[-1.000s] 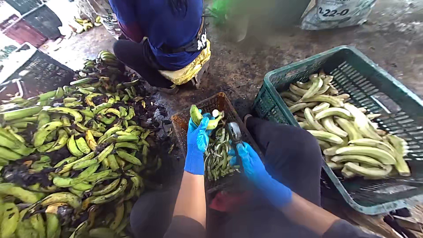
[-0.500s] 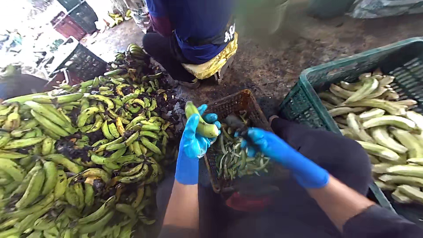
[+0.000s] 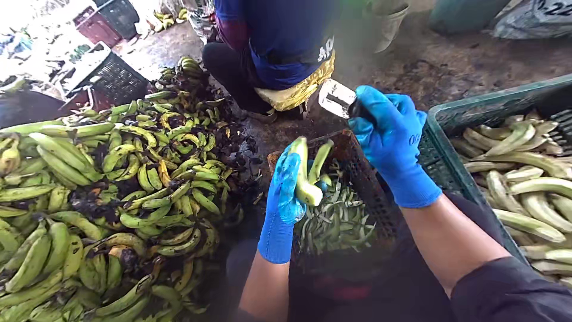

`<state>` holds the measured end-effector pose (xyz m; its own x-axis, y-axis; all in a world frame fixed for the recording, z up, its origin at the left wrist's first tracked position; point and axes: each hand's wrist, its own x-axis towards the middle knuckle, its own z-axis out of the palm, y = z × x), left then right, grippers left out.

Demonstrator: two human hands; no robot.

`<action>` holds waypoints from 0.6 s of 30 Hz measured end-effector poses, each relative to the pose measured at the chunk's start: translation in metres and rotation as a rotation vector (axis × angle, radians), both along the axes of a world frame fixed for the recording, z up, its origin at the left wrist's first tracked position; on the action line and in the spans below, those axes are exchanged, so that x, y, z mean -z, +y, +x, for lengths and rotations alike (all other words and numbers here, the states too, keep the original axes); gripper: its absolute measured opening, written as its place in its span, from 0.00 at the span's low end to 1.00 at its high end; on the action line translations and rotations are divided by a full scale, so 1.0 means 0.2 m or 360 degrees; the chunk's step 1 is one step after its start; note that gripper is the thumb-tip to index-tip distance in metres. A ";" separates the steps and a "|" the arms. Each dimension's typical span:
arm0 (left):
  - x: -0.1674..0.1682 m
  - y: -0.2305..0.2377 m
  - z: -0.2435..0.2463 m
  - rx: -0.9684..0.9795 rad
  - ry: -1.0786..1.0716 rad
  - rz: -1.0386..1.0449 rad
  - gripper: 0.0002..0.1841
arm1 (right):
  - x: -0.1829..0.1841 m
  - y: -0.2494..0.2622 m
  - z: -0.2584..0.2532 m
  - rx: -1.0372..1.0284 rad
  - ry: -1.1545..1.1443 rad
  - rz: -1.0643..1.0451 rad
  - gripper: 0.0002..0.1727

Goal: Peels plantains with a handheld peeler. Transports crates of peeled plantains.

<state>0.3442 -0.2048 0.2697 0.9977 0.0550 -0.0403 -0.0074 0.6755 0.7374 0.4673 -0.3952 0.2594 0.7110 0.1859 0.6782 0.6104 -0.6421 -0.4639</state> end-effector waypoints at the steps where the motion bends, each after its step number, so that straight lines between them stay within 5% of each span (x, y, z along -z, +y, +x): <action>1: 0.01 0.03 0.01 -0.0059 -0.0046 0.0036 0.31 | -0.02 0.01 -0.03 -0.0082 0.0055 0.0002 0.30; 6: 0.01 0.09 0.03 -0.0358 -0.0330 0.0348 0.30 | 0.05 0.06 -0.32 -0.0890 0.0391 0.0056 0.35; 12: 0.00 0.00 -0.04 0.0279 -0.0001 0.0201 0.28 | 0.04 0.04 -0.06 -0.0194 -0.0092 -0.0001 0.29; 15: 0.03 0.05 -0.01 -0.0061 -0.0114 0.0213 0.23 | 0.04 0.04 -0.16 -0.0330 0.0051 -0.0049 0.33; 18: 0.05 0.08 0.04 -0.0367 -0.0386 0.0128 0.29 | 0.09 0.06 -0.32 -0.0687 0.0117 -0.0057 0.32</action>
<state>0.3528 -0.1887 0.2605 0.9386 0.2735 0.2103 -0.3349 0.5753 0.7462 0.4026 -0.3832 0.2413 0.6090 0.4990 0.6166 0.7926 -0.3516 -0.4982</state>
